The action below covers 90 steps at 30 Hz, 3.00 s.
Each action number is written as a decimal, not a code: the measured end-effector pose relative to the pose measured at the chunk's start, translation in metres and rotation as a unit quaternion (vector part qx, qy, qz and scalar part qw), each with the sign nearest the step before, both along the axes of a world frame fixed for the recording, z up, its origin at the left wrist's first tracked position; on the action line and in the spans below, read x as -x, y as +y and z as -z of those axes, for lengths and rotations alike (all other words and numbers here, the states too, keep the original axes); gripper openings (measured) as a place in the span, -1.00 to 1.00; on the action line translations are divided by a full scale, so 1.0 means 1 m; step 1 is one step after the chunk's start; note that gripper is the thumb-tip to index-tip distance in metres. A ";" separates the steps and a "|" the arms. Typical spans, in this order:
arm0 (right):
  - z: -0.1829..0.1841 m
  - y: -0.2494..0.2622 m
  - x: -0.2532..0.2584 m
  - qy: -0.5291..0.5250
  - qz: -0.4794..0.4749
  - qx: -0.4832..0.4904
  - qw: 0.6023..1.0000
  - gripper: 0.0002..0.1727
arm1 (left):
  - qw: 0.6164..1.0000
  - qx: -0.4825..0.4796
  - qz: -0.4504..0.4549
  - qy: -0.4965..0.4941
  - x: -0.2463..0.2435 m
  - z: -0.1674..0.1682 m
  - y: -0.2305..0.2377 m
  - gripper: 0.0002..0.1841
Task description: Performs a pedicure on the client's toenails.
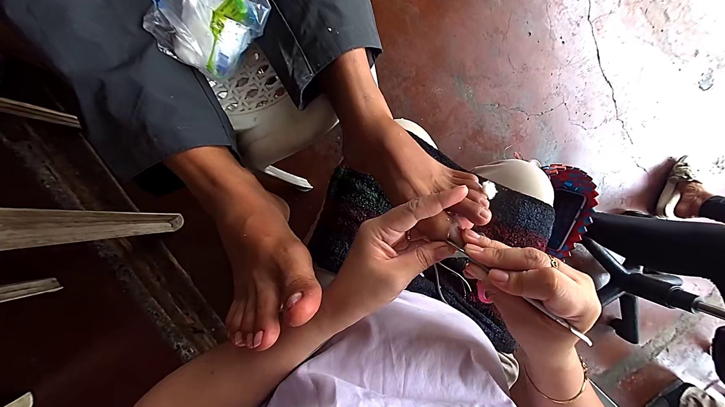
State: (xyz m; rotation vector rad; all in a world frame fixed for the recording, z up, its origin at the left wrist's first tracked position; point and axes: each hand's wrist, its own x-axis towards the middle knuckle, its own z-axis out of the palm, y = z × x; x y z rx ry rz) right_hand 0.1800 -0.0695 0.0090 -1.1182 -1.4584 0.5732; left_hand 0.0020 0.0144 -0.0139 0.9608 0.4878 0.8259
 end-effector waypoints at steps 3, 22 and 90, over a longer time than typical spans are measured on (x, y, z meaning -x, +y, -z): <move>0.000 -0.003 0.003 0.050 0.012 0.027 0.998 -0.82 | 1.000 0.001 0.000 -0.003 0.000 -0.001 0.001 -0.40; 0.014 -0.007 0.012 -0.065 0.049 -0.059 0.995 -0.87 | 1.000 -0.009 -0.004 0.003 -0.001 0.001 -0.001 -0.40; 0.005 -0.003 0.009 -0.079 0.039 -0.040 0.995 -0.88 | 1.000 -0.004 -0.003 0.021 0.000 0.001 -0.003 -0.38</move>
